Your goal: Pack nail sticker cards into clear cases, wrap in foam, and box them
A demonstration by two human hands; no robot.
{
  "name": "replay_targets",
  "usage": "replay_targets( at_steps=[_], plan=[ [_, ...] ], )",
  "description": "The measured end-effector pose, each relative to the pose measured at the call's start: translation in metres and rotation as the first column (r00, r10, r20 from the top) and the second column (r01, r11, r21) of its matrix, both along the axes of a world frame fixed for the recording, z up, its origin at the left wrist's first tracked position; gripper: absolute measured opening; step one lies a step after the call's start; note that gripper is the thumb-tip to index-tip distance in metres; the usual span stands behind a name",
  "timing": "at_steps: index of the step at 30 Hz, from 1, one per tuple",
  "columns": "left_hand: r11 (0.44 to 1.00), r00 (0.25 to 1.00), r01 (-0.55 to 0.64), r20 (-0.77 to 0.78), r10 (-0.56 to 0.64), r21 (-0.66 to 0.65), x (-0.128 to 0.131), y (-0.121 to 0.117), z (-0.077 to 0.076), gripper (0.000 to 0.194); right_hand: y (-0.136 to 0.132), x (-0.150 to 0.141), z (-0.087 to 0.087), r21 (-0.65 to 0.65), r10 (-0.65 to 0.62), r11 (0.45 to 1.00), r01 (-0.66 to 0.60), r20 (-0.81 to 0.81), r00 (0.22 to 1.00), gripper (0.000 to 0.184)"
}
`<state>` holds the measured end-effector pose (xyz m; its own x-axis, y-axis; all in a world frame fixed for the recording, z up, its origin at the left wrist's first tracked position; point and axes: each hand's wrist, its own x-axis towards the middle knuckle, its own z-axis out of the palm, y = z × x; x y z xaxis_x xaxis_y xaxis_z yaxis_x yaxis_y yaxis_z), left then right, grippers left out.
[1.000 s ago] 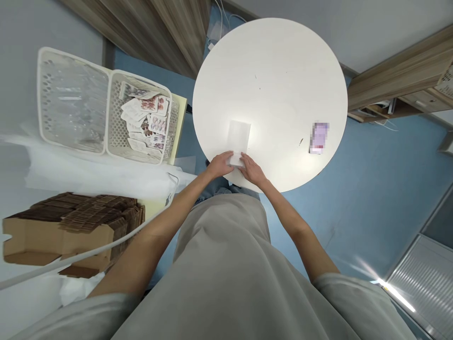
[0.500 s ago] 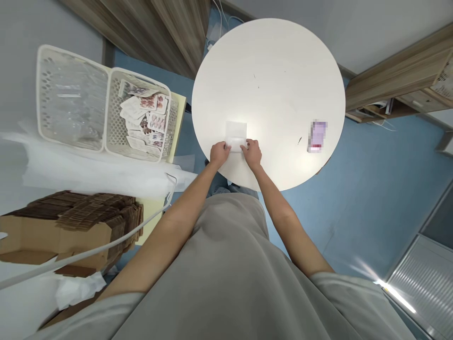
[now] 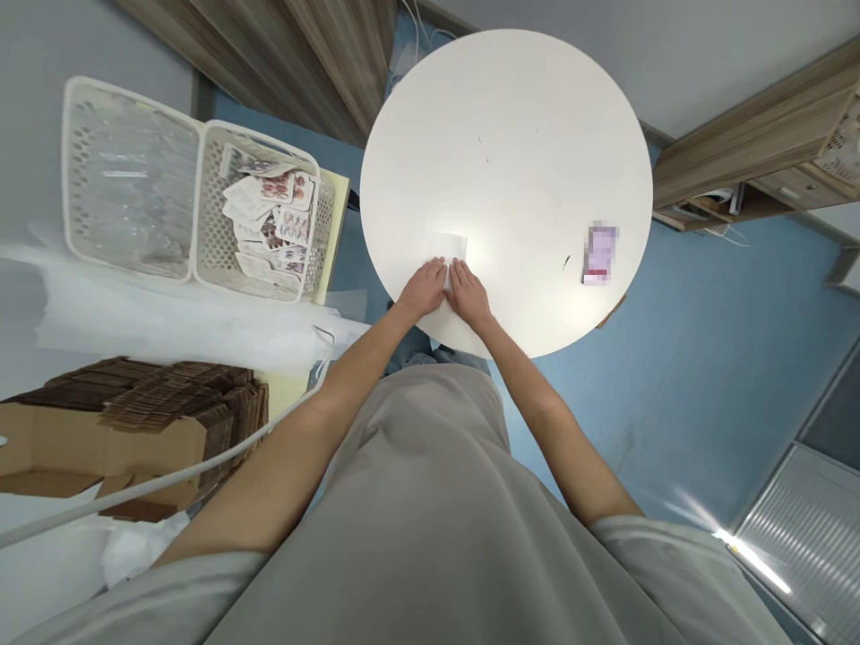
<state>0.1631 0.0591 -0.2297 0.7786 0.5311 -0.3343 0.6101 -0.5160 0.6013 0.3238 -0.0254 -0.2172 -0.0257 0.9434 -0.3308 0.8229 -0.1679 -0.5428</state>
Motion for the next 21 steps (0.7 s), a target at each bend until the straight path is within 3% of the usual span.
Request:
replay_targets(
  at_steps=[4, 9, 14, 21],
  plan=[
    [0.996, 0.996, 0.086, 0.008, -0.086, -0.014, -0.028, -0.037, 0.007, 0.081, -0.048, -0.005, 0.0, -0.025, 0.101, 0.995, -0.101, 0.012, 0.995, 0.061],
    [0.997, 1.0, -0.013, -0.009, 0.012, -0.076, -0.041, -0.069, 0.019, 0.075, -0.082, -0.01, 0.003, -0.015, 0.138, 0.99, -0.138, -0.001, 0.99, 0.06],
    [0.957, 0.973, -0.229, -0.072, 0.22, -0.179, -0.029, -0.047, 0.026, 0.061, -0.066, 0.0, 0.005, 0.02, 0.098, 0.995, -0.098, 0.014, 0.995, 0.051],
    [0.915, 0.919, -0.369, -0.213, 0.333, -0.161, -0.004, -0.002, 0.026, 0.035, -0.017, 0.011, 0.012, 0.061, -0.023, 0.998, 0.019, 0.054, 0.998, 0.046]
  ],
)
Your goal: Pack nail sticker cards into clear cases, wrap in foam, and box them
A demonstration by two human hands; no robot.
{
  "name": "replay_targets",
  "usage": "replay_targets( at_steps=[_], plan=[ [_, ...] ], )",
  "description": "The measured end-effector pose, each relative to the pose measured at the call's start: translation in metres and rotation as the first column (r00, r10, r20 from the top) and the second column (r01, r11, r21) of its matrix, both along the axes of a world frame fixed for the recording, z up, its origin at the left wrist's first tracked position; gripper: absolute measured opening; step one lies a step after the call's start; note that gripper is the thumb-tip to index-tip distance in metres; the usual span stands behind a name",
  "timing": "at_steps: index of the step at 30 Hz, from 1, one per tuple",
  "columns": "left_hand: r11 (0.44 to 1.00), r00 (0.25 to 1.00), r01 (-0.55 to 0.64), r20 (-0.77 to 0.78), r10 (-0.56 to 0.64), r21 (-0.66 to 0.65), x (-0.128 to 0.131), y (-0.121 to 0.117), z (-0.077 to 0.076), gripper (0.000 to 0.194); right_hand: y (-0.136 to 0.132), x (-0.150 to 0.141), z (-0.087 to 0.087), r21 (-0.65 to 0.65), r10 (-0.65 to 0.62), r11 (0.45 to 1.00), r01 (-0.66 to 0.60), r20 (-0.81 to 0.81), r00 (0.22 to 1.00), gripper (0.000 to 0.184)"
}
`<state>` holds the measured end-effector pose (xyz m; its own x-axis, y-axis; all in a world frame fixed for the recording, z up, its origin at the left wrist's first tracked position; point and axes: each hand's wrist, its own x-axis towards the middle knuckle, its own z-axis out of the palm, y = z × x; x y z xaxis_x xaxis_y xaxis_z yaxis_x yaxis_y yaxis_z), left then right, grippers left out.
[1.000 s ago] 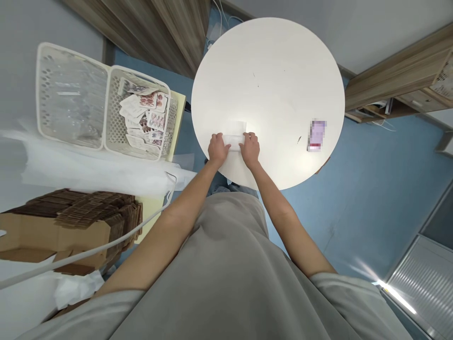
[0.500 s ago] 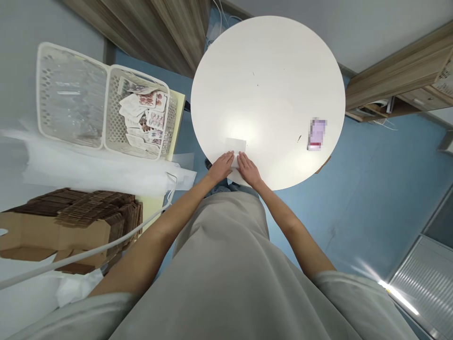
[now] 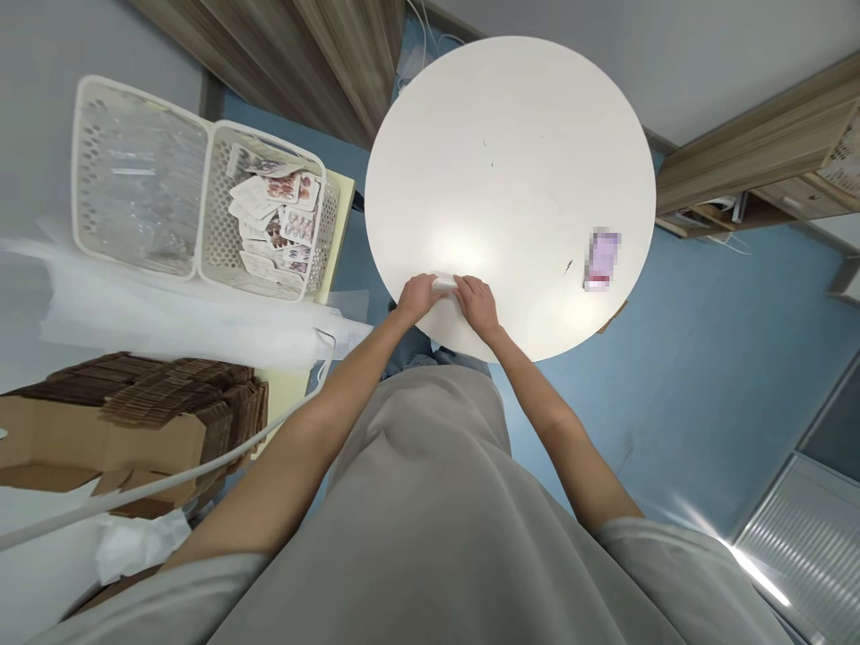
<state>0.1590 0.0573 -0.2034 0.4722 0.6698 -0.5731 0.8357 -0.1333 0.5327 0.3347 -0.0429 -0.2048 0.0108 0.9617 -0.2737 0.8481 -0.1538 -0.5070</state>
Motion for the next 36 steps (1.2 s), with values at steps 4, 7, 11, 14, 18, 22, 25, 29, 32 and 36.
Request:
replay_targets(
  at_steps=[4, 7, 11, 14, 18, 22, 25, 29, 32, 36],
  plan=[
    [0.985, 0.982, -0.166, -0.08, 0.169, 0.045, 0.02, -0.001, -0.004, 0.035, 0.029, 0.009, 0.0, -0.037, -0.081, 0.996, 0.081, 0.005, 0.997, 0.04],
    [0.968, 0.964, -0.245, -0.09, 0.249, 0.061, 0.027, -0.008, -0.005, 0.034, 0.045, 0.013, -0.001, -0.084, -0.052, 0.995, 0.05, -0.029, 0.998, 0.036],
    [0.931, 0.931, -0.357, -0.053, 0.362, 0.073, 0.014, -0.016, -0.008, 0.053, 0.045, 0.006, -0.002, -0.124, -0.094, 0.989, 0.085, -0.064, 0.994, 0.037],
    [0.895, 0.893, -0.444, -0.059, 0.446, 0.045, -0.006, -0.02, -0.009, 0.057, 0.028, -0.007, -0.002, -0.174, -0.29, 0.946, 0.275, -0.067, 0.955, 0.027],
    [0.905, 0.908, -0.42, -0.039, 0.418, -0.064, -0.019, -0.019, -0.007, 0.048, 0.003, -0.026, 0.0, -0.301, -0.546, 0.814, 0.497, -0.104, 0.831, 0.023],
    [0.912, 0.922, -0.378, 0.019, 0.386, -0.16, -0.003, -0.022, -0.003, 0.032, -0.003, -0.035, 0.003, -0.322, -0.657, 0.731, 0.601, -0.094, 0.748, 0.023],
    [0.913, 0.922, -0.382, 0.013, 0.388, -0.141, 0.007, -0.025, -0.001, 0.024, -0.001, -0.035, 0.003, -0.351, -0.701, 0.685, 0.639, -0.077, 0.709, 0.023],
    [0.924, 0.925, -0.371, 0.043, 0.376, -0.095, -0.006, -0.01, -0.003, 0.025, 0.017, -0.043, 0.0, -0.362, -0.707, 0.679, 0.639, -0.087, 0.701, 0.023],
    [0.93, 0.929, -0.365, 0.042, 0.367, -0.04, -0.031, 0.02, -0.007, 0.03, 0.048, -0.063, -0.006, -0.342, -0.661, 0.727, 0.595, -0.117, 0.741, 0.022],
    [0.926, 0.926, -0.377, 0.011, 0.377, -0.004, -0.064, 0.057, -0.015, 0.031, 0.09, -0.095, -0.017, -0.336, -0.594, 0.782, 0.525, -0.145, 0.791, 0.02]
  ],
)
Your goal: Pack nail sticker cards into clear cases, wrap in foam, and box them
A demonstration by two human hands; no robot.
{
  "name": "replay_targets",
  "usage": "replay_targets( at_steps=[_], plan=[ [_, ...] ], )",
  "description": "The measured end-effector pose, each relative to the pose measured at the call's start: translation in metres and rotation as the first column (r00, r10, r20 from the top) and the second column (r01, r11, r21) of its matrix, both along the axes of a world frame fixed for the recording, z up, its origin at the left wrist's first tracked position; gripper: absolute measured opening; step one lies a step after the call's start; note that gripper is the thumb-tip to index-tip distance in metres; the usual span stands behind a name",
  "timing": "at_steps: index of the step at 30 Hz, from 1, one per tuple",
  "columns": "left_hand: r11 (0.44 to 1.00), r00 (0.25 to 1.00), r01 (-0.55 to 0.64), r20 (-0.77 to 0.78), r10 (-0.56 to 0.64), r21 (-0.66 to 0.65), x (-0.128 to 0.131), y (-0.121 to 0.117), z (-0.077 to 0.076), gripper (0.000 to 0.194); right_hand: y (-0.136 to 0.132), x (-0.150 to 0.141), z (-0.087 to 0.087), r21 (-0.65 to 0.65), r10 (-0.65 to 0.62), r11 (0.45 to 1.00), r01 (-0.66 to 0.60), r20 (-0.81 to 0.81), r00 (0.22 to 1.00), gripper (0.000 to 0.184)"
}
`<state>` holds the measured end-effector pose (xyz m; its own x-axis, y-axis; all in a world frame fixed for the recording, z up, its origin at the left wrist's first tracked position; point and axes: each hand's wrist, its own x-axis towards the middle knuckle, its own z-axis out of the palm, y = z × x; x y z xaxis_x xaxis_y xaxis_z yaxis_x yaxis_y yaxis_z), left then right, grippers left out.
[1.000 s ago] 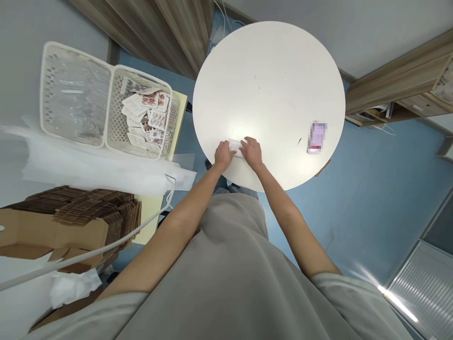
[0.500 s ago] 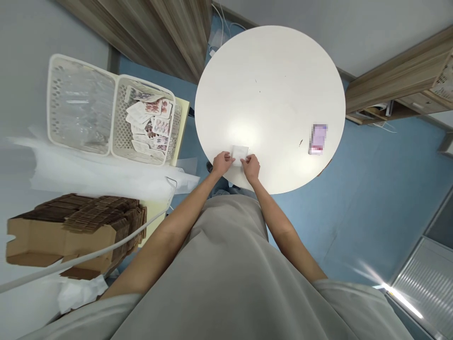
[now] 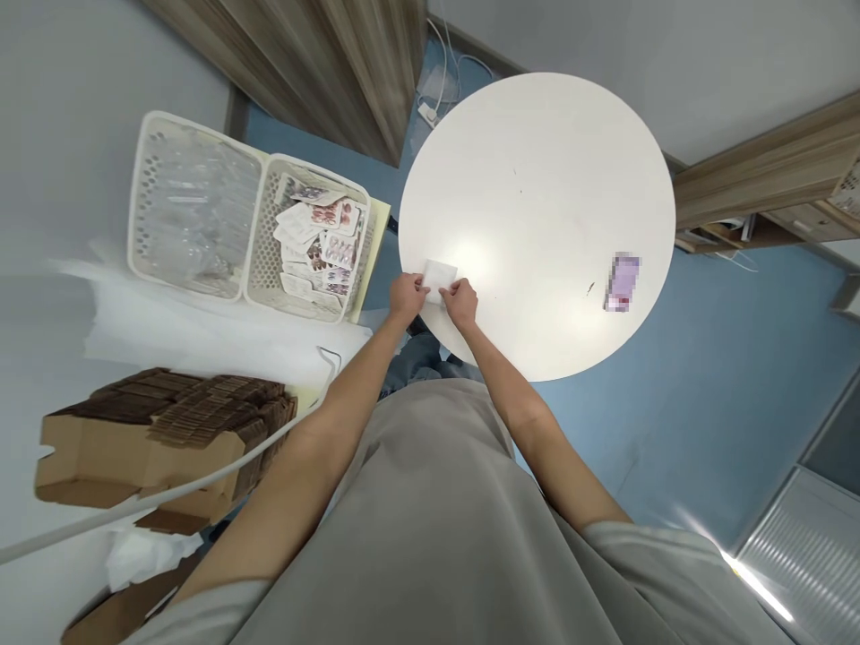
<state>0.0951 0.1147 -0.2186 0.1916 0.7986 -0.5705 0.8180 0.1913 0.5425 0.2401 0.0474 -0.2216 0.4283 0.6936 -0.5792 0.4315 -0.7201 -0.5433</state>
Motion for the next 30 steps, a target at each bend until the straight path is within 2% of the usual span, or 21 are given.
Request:
replay_targets(
  at_steps=[4, 9, 13, 17, 21, 26, 30],
  plan=[
    [0.998, 0.999, -0.054, -0.003, 0.054, -0.021, -0.01, 0.009, -0.002, 0.028, 0.014, -0.012, -0.004, -0.021, 0.016, 1.0, -0.015, 0.016, 1.0, 0.02],
    [0.989, 0.989, -0.143, -0.026, 0.142, -0.047, 0.0, 0.005, 0.005, 0.033, 0.015, -0.01, 0.001, -0.033, 0.038, 0.999, -0.037, 0.012, 0.999, 0.019],
    [0.987, 0.986, -0.155, -0.062, 0.157, 0.043, 0.011, -0.005, 0.013, 0.033, 0.02, -0.004, 0.006, -0.049, 0.108, 0.993, -0.107, 0.02, 0.994, 0.019],
    [0.974, 0.982, -0.183, -0.022, 0.188, 0.13, 0.006, -0.038, 0.03, 0.041, 0.02, 0.005, 0.013, -0.069, 0.127, 0.99, -0.126, 0.009, 0.992, 0.03],
    [0.952, 0.968, -0.25, 0.01, 0.252, 0.174, -0.026, -0.087, 0.058, 0.043, 0.007, 0.011, 0.022, -0.005, 0.124, 0.992, -0.124, -0.01, 0.992, 0.032],
    [0.866, 0.899, -0.433, 0.054, 0.435, 0.25, -0.075, -0.139, 0.097, 0.042, -0.028, 0.003, 0.042, 0.093, 0.168, 0.982, -0.166, -0.017, 0.986, 0.03],
    [0.797, 0.845, -0.531, 0.115, 0.522, 0.286, -0.106, -0.166, 0.116, 0.04, -0.057, -0.019, 0.065, 0.116, 0.2, 0.974, -0.196, -0.02, 0.98, 0.027]
  ],
)
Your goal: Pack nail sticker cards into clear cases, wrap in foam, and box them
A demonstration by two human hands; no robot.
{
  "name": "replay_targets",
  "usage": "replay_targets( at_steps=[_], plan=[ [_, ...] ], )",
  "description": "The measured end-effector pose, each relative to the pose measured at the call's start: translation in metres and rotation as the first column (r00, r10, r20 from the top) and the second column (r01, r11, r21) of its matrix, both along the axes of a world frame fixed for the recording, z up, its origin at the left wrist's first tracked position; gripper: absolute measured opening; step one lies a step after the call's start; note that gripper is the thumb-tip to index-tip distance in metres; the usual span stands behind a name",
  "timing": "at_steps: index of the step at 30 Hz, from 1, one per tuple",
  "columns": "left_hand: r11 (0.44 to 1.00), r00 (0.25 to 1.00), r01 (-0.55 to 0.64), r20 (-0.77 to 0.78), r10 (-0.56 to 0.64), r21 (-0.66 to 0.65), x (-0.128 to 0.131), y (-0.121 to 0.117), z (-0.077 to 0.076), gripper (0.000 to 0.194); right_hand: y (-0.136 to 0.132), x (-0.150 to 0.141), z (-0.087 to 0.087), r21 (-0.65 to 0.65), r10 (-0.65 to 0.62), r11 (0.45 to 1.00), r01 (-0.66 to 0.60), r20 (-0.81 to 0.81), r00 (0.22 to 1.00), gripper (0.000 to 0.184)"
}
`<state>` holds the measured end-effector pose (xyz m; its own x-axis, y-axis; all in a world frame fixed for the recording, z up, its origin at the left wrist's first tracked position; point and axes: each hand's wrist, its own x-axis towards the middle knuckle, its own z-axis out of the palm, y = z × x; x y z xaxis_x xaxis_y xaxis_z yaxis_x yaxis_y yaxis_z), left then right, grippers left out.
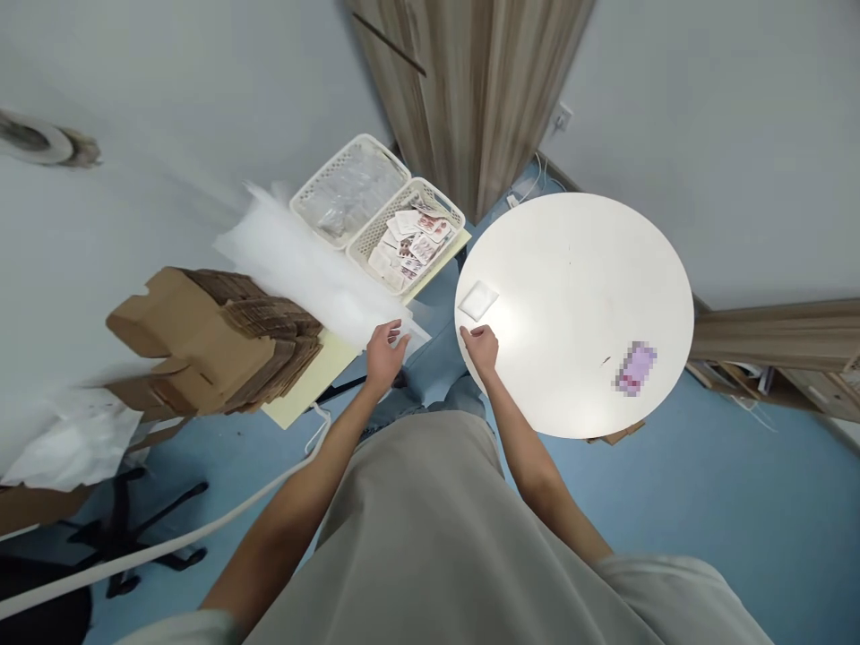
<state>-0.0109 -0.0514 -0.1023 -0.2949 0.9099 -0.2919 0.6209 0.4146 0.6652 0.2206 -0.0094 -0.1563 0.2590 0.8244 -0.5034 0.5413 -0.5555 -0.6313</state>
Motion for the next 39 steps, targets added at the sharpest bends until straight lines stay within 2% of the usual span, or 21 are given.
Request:
replay_targets(
  at_steps=[6, 9, 12, 15, 18, 20, 24, 26, 28, 30, 32, 34, 36, 39],
  plan=[
    [0.989, 0.997, -0.058, 0.056, 0.051, 0.133, -0.055, -0.041, 0.013, 0.039, -0.025, -0.056, 0.041, 0.112, 0.077, 0.991, -0.079, 0.026, 0.997, 0.03],
    [0.97, 0.993, -0.104, 0.072, 0.09, 0.22, -0.1, -0.064, 0.017, 0.037, -0.037, -0.095, 0.062, 0.169, 0.124, 0.978, -0.126, 0.022, 0.992, 0.032],
    [0.948, 0.988, -0.152, 0.023, 0.152, 0.279, -0.156, -0.087, 0.016, 0.035, -0.052, -0.14, 0.081, 0.241, 0.188, 0.951, -0.193, 0.045, 0.981, 0.034],
    [0.955, 0.975, -0.158, -0.116, 0.192, 0.25, -0.217, -0.105, 0.009, 0.037, -0.069, -0.186, 0.094, 0.276, 0.267, 0.92, -0.28, 0.083, 0.96, 0.033],
    [0.987, 0.972, -0.093, -0.205, 0.118, 0.128, -0.269, -0.115, -0.002, 0.04, -0.083, -0.227, 0.1, 0.265, 0.353, 0.889, -0.375, 0.125, 0.927, 0.03],
    [0.996, 0.973, -0.045, -0.223, 0.062, 0.082, -0.292, -0.117, -0.008, 0.039, -0.092, -0.251, 0.102, 0.245, 0.413, 0.864, -0.44, 0.157, 0.897, 0.027],
    [0.995, 0.977, 0.014, -0.215, 0.007, 0.094, -0.312, -0.117, -0.012, 0.034, -0.102, -0.288, 0.106, 0.175, 0.524, 0.809, -0.56, 0.217, 0.824, 0.022],
    [0.993, 0.979, 0.045, -0.201, -0.022, 0.107, -0.314, -0.117, -0.011, 0.031, -0.104, -0.303, 0.108, 0.153, 0.597, 0.757, -0.635, 0.235, 0.767, 0.023],
    [0.993, 0.979, 0.065, -0.2, -0.043, 0.102, -0.316, -0.116, -0.009, 0.033, -0.105, -0.318, 0.109, 0.142, 0.694, 0.667, -0.731, 0.239, 0.679, 0.032],
    [0.995, 0.974, 0.065, -0.222, -0.047, 0.078, -0.318, -0.114, -0.006, 0.039, -0.103, -0.333, 0.109, 0.122, 0.785, 0.554, -0.823, 0.253, 0.566, 0.045],
    [0.996, 0.964, 0.067, -0.263, -0.05, 0.057, -0.32, -0.112, -0.003, 0.044, -0.1, -0.349, 0.106, 0.073, 0.849, 0.441, -0.895, 0.291, 0.442, 0.055],
    [0.995, 0.953, 0.085, -0.297, -0.065, 0.055, -0.322, -0.11, -0.003, 0.045, -0.096, -0.361, 0.1, -0.008, 0.879, 0.352, -0.936, 0.345, 0.328, 0.059],
    [0.992, 0.947, 0.103, -0.312, -0.075, 0.074, -0.323, -0.11, -0.004, 0.044, -0.094, -0.37, 0.094, -0.108, 0.888, 0.302, -0.947, 0.394, 0.238, 0.056],
    [0.982, 0.949, 0.143, -0.299, -0.101, 0.121, -0.323, -0.113, -0.006, 0.04, -0.093, -0.375, 0.086, -0.213, 0.887, 0.288, -0.934, 0.428, 0.176, 0.053]
  ],
)
